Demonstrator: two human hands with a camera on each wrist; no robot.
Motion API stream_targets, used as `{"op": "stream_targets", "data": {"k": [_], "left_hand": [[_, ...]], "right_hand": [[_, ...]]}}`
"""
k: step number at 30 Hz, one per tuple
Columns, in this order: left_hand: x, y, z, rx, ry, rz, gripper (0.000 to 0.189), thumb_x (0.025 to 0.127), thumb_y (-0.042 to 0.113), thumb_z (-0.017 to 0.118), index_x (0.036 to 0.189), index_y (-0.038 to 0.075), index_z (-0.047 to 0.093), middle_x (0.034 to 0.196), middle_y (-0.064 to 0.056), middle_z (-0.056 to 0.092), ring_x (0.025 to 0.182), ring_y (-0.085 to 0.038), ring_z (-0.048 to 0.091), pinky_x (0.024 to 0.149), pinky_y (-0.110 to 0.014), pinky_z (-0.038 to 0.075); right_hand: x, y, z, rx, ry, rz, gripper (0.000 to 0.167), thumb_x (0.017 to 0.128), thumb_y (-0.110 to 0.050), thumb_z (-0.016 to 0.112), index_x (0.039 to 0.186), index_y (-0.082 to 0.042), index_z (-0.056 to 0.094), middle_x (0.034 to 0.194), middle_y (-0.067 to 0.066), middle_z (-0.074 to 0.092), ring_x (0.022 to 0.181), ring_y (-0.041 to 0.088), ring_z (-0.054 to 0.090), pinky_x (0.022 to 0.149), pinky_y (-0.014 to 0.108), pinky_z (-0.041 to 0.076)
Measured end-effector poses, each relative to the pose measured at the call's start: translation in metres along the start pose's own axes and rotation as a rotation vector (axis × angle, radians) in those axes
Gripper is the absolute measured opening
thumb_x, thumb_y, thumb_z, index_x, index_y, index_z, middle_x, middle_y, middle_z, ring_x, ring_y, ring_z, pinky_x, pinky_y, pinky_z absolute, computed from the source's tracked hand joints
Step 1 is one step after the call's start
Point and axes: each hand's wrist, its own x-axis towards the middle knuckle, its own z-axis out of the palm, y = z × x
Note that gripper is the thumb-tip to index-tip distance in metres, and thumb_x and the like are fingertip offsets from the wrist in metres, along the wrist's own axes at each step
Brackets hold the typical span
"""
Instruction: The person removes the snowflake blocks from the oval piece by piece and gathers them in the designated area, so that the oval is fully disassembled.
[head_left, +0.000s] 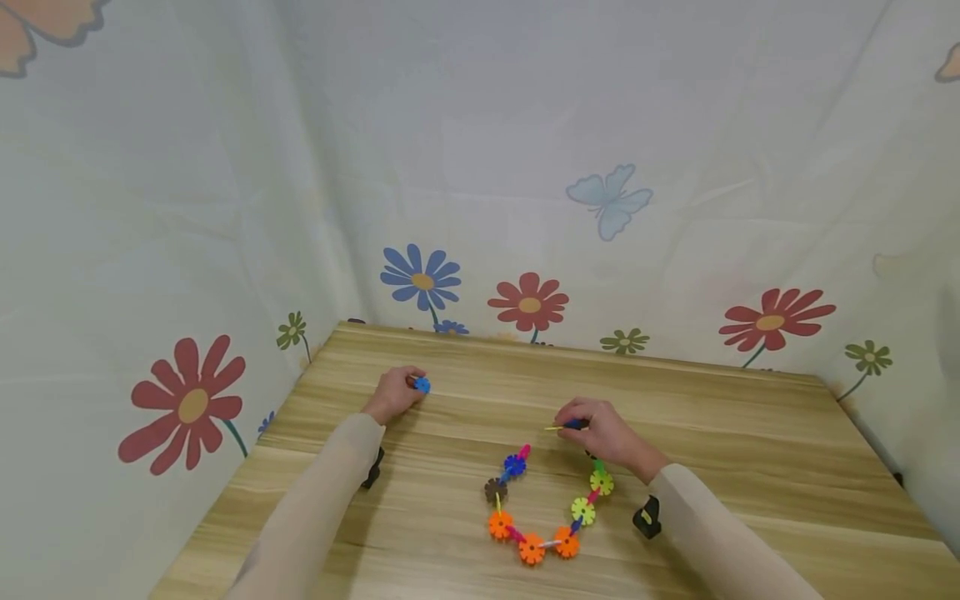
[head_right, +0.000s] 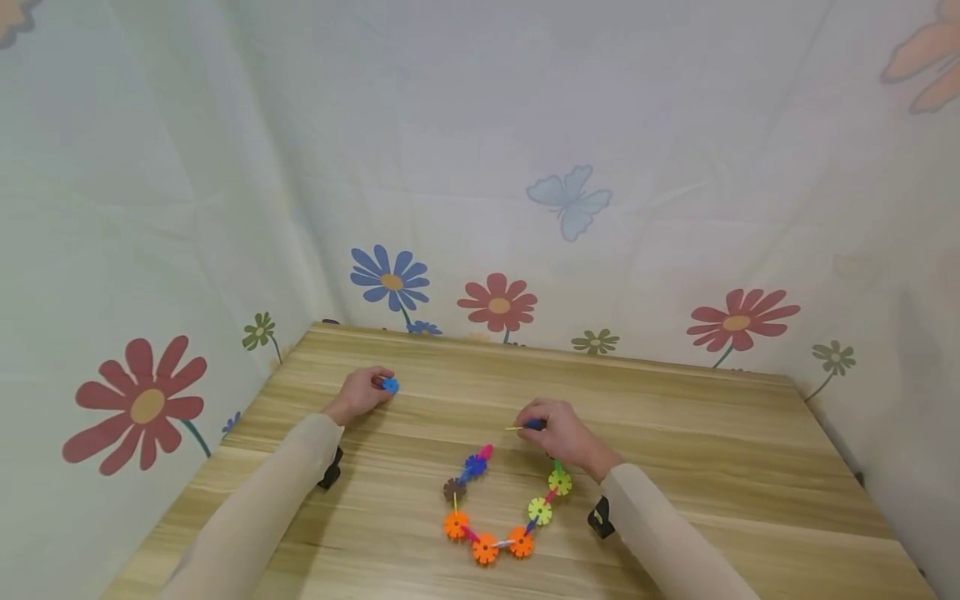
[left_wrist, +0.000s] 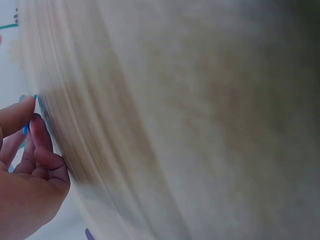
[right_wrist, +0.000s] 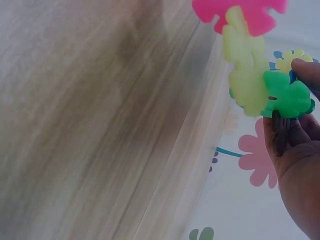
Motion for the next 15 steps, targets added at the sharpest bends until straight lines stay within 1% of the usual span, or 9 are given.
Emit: {"op": "stream_targets", "data": {"k": [4, 8, 12, 15], "left_hand": [[0.0005, 0.0009, -0.0014, 0.022, 0.004, -0.019, 0.034, 0.083, 0.0, 0.067, 0.116, -0.003, 0.061, 0.096, -0.015, 0.063, 0.088, -0.027, 0.059, 0.078, -0.039, 0.048], [0.0034, -0.0014, -0.0024, 0.031, 0.007, -0.026, 0.036, 0.083, 0.001, 0.068, 0.117, -0.003, 0.06, 0.096, -0.015, 0.063, 0.088, -0.027, 0.059, 0.077, -0.039, 0.048], [0.0076, -0.006, -0.0033, 0.052, 0.007, -0.007, 0.037, 0.083, 0.002, 0.068, 0.119, -0.003, 0.059, 0.1, -0.017, 0.064, 0.091, -0.029, 0.06, 0.079, -0.04, 0.049], [0.0083, -0.007, -0.0044, 0.079, 0.009, 0.009, 0.037, 0.085, 0.003, 0.067, 0.12, -0.003, 0.058, 0.103, -0.02, 0.064, 0.094, -0.031, 0.06, 0.081, -0.041, 0.049]], "right_hand": [[-0.0003, 0.0011, 0.0017, -0.004, 0.003, 0.004, 0.008, 0.084, -0.005, 0.071, 0.092, -0.004, 0.072, 0.097, 0.0, 0.065, 0.085, 0.014, 0.06, 0.07, 0.026, 0.051], [-0.0005, -0.0002, 0.0019, -0.01, 0.001, 0.009, 0.008, 0.085, -0.006, 0.07, 0.092, -0.004, 0.072, 0.098, 0.0, 0.065, 0.086, 0.014, 0.06, 0.07, 0.027, 0.051], [-0.0005, -0.0022, 0.0022, -0.015, 0.002, 0.02, 0.008, 0.085, -0.006, 0.07, 0.092, -0.005, 0.072, 0.098, 0.0, 0.065, 0.086, 0.014, 0.06, 0.071, 0.027, 0.051], [-0.0003, -0.0024, 0.0025, -0.013, 0.007, 0.013, 0.007, 0.084, -0.005, 0.07, 0.092, -0.005, 0.072, 0.097, 0.001, 0.066, 0.085, 0.014, 0.06, 0.07, 0.027, 0.051]]}}
